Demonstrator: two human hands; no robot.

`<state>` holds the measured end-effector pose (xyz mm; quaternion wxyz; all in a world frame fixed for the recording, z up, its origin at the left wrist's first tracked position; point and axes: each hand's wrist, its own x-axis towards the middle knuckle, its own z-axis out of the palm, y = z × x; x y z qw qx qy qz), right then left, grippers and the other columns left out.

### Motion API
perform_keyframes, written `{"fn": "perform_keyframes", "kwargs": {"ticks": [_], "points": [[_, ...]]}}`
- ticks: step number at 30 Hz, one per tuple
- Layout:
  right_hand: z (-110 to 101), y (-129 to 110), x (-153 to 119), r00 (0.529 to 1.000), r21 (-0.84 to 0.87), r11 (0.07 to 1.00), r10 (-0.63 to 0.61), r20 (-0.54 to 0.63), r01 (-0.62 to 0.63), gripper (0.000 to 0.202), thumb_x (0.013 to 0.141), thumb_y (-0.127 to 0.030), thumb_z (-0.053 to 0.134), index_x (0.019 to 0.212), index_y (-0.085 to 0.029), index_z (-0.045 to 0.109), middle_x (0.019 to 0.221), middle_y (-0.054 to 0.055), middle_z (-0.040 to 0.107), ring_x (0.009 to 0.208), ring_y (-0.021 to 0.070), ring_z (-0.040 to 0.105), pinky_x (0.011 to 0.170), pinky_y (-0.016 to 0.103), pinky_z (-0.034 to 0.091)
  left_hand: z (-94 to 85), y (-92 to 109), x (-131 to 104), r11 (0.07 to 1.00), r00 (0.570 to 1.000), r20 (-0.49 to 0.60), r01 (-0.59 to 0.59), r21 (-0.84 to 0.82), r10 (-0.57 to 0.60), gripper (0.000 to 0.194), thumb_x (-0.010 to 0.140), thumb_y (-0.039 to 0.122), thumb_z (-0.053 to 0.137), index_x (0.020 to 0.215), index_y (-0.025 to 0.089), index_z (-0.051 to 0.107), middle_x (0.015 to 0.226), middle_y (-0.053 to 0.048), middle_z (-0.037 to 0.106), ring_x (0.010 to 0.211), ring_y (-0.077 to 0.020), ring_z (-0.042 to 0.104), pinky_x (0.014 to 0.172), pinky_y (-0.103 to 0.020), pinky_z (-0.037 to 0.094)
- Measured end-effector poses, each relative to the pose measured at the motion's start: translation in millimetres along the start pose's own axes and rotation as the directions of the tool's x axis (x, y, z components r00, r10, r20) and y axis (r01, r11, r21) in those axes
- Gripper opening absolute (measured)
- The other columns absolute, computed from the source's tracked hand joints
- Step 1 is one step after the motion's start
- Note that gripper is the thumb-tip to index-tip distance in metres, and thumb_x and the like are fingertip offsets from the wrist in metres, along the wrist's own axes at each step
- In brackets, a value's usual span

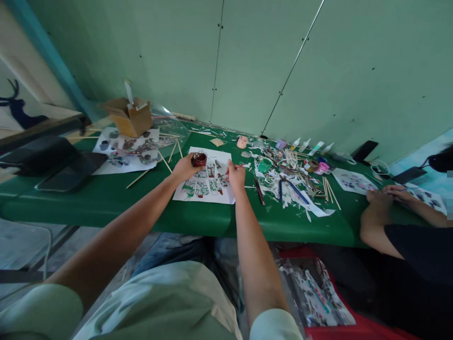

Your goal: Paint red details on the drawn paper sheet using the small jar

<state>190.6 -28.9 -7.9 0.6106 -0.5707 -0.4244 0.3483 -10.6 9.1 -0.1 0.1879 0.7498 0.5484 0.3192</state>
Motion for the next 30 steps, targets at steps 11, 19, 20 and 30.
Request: {"fn": "perform_keyframes", "kwargs": {"ticks": [11,19,20,30], "points": [[-4.6,-2.8,5.6,0.982,0.113,0.987,-0.093,-0.164,0.112,0.047,0.08,-0.055,0.044,0.051,-0.018,0.05,0.038,-0.004,0.046,0.029,0.0069,0.042,0.032,0.02,0.039,-3.4,8.8,-7.8,0.976,0.968,0.155,-0.179,-0.125,0.198,0.054,0.06,0.044,0.069,0.106,0.021,0.056,0.102,-0.006,0.064,0.092,-0.0253,0.059,0.075,-0.033,0.043],[-4.3,4.0,7.5,0.946,-0.254,0.936,-0.286,-0.153,0.242,0.044,0.079,-0.048,0.048,0.046,-0.02,0.049,0.038,-0.002,0.047,0.036,0.011,0.046,0.045,0.024,0.039,-4.7,12.2,-10.4,0.965,0.965,0.156,-0.179,-0.191,0.21,0.053,0.056,0.039,0.072,0.103,0.019,0.057,0.097,-0.006,0.065,0.088,-0.0241,0.06,0.073,-0.032,0.043],[-4.6,4.1,7.6,0.939,-0.282,0.924,-0.308,-0.154,0.257,0.044,0.079,-0.048,0.048,0.046,-0.02,0.049,0.038,-0.002,0.047,0.037,0.0113,0.047,0.046,0.024,0.038,-4.5,12.0,-10.4,0.965,0.965,0.16,-0.176,-0.196,0.209,0.054,0.056,0.039,0.073,0.104,0.019,0.056,0.097,-0.006,0.065,0.088,-0.0241,0.06,0.073,-0.033,0.043],[-6.0,11.5,12.0,0.938,-0.374,0.891,-0.323,-0.126,0.257,0.043,0.079,-0.047,0.046,0.047,-0.02,0.05,0.04,-0.001,0.05,0.039,0.0135,0.05,0.047,0.025,0.039,-2.7,9.5,-9.5,0.963,0.961,0.166,-0.186,-0.195,0.219,0.057,0.057,0.041,0.072,0.106,0.02,0.055,0.1,-0.007,0.064,0.09,-0.025,0.06,0.073,-0.034,0.043]]}}
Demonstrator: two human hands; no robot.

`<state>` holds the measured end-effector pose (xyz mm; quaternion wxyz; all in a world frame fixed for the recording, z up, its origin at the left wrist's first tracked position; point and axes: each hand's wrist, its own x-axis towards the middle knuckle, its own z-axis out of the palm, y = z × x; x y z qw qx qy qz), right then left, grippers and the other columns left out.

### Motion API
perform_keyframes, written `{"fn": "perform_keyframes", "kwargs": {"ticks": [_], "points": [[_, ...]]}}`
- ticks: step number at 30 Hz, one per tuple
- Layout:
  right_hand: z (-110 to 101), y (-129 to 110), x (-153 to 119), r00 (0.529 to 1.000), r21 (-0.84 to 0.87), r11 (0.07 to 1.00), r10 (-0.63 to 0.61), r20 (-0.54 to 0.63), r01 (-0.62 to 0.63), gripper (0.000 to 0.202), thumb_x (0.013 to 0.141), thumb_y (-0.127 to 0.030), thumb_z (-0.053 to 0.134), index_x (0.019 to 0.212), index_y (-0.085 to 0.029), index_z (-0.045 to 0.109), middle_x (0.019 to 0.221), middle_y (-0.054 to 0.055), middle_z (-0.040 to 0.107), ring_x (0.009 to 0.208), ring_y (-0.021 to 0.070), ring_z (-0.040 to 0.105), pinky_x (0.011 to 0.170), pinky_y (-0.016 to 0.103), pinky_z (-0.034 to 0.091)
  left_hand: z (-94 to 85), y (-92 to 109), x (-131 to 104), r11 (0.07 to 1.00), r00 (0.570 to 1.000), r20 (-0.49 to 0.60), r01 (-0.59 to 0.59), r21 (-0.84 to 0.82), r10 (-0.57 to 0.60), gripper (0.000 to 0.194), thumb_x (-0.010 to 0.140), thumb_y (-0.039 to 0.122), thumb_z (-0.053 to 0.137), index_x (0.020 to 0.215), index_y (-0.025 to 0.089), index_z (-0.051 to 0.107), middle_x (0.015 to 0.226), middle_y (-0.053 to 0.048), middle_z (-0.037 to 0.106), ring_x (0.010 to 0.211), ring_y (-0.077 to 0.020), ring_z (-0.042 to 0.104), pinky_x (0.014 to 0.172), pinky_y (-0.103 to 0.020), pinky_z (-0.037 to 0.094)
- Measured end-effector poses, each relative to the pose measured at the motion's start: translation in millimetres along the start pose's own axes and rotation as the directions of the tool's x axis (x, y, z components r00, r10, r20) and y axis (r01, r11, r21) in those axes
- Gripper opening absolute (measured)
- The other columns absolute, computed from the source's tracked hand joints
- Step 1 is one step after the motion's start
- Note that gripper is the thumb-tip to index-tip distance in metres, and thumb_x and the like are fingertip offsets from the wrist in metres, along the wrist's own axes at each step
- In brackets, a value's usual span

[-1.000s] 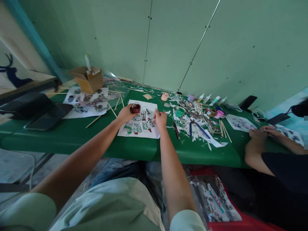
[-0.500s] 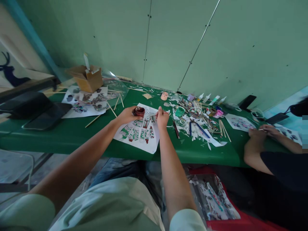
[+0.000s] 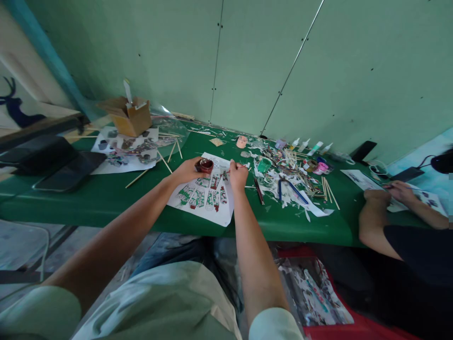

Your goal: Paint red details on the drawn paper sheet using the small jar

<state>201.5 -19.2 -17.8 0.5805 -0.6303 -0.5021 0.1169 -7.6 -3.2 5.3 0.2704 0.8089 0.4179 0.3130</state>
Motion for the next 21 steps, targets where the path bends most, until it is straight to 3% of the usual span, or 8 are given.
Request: {"fn": "perform_keyframes", "kwargs": {"ticks": [21], "points": [[-1.1,0.5,-1.1,1.0,-0.103,0.994,-0.025,0.017,0.027,0.045,0.08,-0.05,0.043,0.046,-0.02,0.048,0.04,-0.001,0.049,0.041,0.0138,0.048,0.049,0.025,0.036,-0.2,1.0,-0.6,1.0,1.0,-0.003,0.004,0.009,-0.004,0.057,0.057,0.042,0.073,0.106,0.02,0.055,0.1,-0.007,0.064,0.091,-0.0241,0.06,0.077,-0.034,0.044]]}}
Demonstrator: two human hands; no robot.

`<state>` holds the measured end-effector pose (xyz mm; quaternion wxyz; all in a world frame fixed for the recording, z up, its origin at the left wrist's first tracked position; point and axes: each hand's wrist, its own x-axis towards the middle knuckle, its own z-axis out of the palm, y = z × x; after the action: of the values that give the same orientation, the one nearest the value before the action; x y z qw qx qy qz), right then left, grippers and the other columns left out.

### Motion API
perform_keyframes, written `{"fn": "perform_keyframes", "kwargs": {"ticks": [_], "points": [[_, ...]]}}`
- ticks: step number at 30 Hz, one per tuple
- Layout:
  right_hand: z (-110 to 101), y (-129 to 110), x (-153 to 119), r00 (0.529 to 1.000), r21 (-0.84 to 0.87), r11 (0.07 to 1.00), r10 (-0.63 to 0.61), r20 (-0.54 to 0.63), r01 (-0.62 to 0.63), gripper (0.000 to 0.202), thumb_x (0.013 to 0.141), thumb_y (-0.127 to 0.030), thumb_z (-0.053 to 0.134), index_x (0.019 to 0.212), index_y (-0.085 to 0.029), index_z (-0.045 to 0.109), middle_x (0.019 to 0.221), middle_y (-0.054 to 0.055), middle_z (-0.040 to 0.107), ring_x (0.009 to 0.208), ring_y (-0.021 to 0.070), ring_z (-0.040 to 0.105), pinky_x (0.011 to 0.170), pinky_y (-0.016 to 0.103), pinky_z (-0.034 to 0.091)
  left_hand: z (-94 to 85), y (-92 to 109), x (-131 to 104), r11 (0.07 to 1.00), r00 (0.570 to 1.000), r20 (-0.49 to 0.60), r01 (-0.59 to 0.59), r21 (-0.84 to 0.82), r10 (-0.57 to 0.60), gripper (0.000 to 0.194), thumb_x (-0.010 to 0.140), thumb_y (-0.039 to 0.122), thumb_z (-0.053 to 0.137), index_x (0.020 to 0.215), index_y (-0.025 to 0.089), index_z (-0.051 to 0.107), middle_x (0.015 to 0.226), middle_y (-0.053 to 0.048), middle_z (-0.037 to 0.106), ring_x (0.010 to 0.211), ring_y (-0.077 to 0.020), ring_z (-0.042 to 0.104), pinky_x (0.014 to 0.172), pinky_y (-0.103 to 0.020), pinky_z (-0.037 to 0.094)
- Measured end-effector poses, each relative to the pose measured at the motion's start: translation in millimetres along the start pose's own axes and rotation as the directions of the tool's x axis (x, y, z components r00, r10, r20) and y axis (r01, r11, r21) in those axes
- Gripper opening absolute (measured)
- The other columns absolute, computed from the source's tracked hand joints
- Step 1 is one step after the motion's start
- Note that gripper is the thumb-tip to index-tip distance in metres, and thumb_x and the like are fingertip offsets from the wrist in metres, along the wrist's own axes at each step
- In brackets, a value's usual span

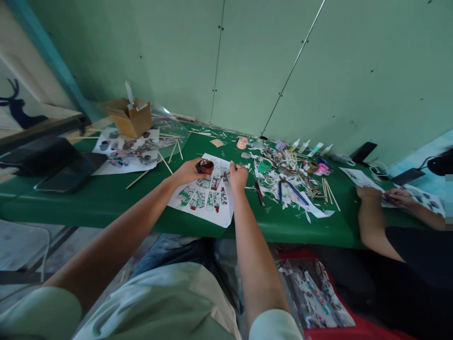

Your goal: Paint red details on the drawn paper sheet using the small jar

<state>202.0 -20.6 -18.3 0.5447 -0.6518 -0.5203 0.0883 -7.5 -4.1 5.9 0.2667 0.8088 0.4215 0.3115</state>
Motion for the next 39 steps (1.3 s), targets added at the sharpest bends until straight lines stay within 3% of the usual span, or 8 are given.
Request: {"fn": "perform_keyframes", "kwargs": {"ticks": [8,24,28,31,35,39], "points": [[-0.8,-1.2,-0.7,0.999,-0.037,0.999,-0.036,0.002,0.036,0.046,0.08,-0.047,0.043,0.043,-0.021,0.045,0.037,-0.002,0.044,0.039,0.0119,0.041,0.047,0.024,0.033,0.6,-2.3,0.7,1.0,1.0,-0.001,0.003,0.005,-0.003,0.056,0.057,0.042,0.072,0.106,0.021,0.055,0.099,-0.006,0.064,0.091,-0.0247,0.059,0.076,-0.035,0.044],[-2.7,-5.0,-2.4,0.999,-0.024,0.999,-0.035,0.013,0.035,0.045,0.08,-0.047,0.043,0.045,-0.02,0.047,0.038,-0.002,0.045,0.041,0.0123,0.042,0.047,0.025,0.034,0.5,-3.0,0.7,1.0,1.0,-0.003,-0.003,0.024,0.003,0.055,0.057,0.042,0.072,0.105,0.02,0.055,0.1,-0.006,0.064,0.091,-0.0245,0.06,0.075,-0.033,0.044],[-6.4,-11.6,-2.9,0.998,0.14,0.99,-0.027,-0.05,0.034,0.046,0.08,-0.051,0.044,0.046,-0.02,0.045,0.038,-0.003,0.043,0.041,0.0118,0.043,0.047,0.024,0.036,0.5,-2.1,0.7,1.0,1.0,0.007,-0.008,-0.008,0.009,0.057,0.057,0.041,0.073,0.108,0.022,0.054,0.103,-0.006,0.064,0.095,-0.025,0.059,0.077,-0.034,0.044],[-9.3,-17.3,-2.6,0.995,0.349,0.937,0.061,-0.079,-0.03,0.047,0.08,-0.055,0.045,0.048,-0.02,0.047,0.036,-0.005,0.039,0.035,0.01,0.04,0.042,0.024,0.034,2.0,-2.5,1.1,0.999,0.999,-0.003,-0.044,-0.031,0.044,0.063,0.056,0.039,0.074,0.113,0.023,0.052,0.108,-0.006,0.061,0.098,-0.024,0.058,0.081,-0.034,0.044],[-10.2,-24.1,-5.3,0.994,0.541,0.835,0.107,0.02,-0.101,0.052,0.08,-0.06,0.041,0.051,-0.018,0.052,0.039,-0.003,0.044,0.031,0.0073,0.039,0.035,0.022,0.032,4.2,-3.8,2.0,0.993,0.99,-0.065,-0.121,0.014,0.122,0.064,0.056,0.033,0.074,0.115,0.024,0.052,0.115,-0.006,0.056,0.104,-0.0229,0.054,0.087,-0.033,0.042],[-7.4,-29.1,-11.8,0.986,0.557,0.819,0.061,0.158,-0.14,0.05,0.077,-0.061,0.046,0.058,-0.016,0.059,0.046,0.0,0.053,0.036,0.0081,0.046,0.036,0.022,0.034,4.0,-3.5,1.9,0.984,0.981,-0.079,-0.177,0.026,0.178,0.063,0.057,0.03,0.073,0.115,0.023,0.053,0.112,-0.006,0.053,0.102,-0.0209,0.054,0.089,-0.032,0.041]]}}
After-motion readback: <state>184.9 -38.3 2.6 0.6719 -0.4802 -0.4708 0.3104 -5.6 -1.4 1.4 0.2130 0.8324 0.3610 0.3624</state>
